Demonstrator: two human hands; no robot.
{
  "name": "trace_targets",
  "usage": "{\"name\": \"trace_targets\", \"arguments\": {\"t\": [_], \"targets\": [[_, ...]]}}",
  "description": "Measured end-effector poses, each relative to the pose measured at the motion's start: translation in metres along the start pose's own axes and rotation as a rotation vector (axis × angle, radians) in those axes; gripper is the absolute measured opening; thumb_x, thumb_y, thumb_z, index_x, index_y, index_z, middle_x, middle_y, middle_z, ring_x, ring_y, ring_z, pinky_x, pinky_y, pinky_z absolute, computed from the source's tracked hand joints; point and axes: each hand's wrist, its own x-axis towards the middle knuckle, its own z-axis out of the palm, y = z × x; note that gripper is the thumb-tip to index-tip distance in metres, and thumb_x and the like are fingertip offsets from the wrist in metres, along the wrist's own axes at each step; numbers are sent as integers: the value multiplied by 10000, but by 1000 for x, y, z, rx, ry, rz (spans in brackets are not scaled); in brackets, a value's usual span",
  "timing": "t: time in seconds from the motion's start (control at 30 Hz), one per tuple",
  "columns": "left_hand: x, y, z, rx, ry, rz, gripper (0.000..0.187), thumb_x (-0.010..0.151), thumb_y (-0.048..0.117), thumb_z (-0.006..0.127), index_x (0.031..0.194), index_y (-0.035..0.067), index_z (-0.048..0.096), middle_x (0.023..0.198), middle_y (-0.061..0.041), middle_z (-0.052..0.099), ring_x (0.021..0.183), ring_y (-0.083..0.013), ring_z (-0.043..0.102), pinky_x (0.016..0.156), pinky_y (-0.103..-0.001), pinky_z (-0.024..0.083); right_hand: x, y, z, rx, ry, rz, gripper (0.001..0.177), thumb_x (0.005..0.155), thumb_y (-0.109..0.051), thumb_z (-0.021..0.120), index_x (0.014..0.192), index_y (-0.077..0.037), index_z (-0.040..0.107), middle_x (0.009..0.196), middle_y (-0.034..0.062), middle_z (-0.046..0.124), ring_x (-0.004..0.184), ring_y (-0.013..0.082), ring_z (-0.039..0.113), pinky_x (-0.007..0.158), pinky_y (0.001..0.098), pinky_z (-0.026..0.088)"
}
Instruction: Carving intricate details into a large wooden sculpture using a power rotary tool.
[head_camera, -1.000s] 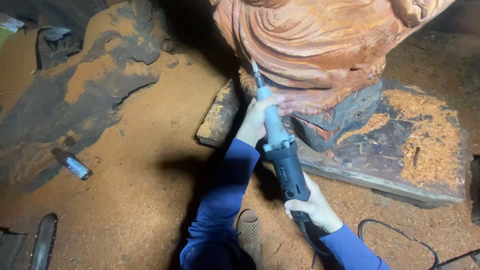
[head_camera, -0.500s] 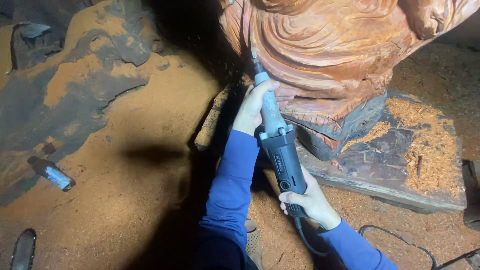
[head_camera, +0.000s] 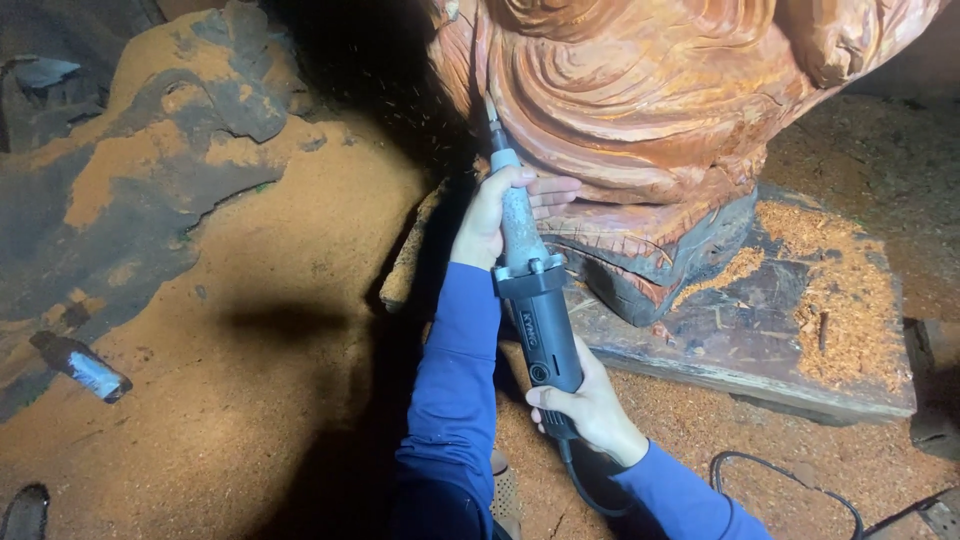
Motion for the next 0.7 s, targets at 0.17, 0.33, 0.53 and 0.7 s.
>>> {"name": "trace_targets", "arguments": {"t": [0.17,0.33,0.53,0.7], "targets": [[1,6,0,-47,24,-29,158,839,170,571,813,20,611,1118,-373,702,1004,-443,734,948,-477,597,4,4,10,47,12,16,814,722,144,724,1436,-104,423,688,227,571,460,317,621,384,438,532],[-11,12,8,21,105,-66,143,870,184,629,862,42,611,1005,-357,734,866,-425,763,770,-431,648,7,16,12,-3,6,-58,780,732,120,742,1424,-77,441,708,193,541,454,290,623,384,417,535],[-44,-26,10,54,55,-62,244,877,111,677,994,-100,641,942,-322,736,795,-386,755,711,-443,656,-9,46,-29,-25,-130,-204,838,690,100,774,1425,-30,393,775,215,583,471,277,642,426,401,583],[-73,-54,15,-33,-101,57,345,867,122,676,1181,6,591,785,-154,696,686,-297,713,653,-438,628,-26,69,-71,329,-400,-17,861,633,-103,868,1362,22,427,1024,262,671,476,370,636,396,442,512]]}}
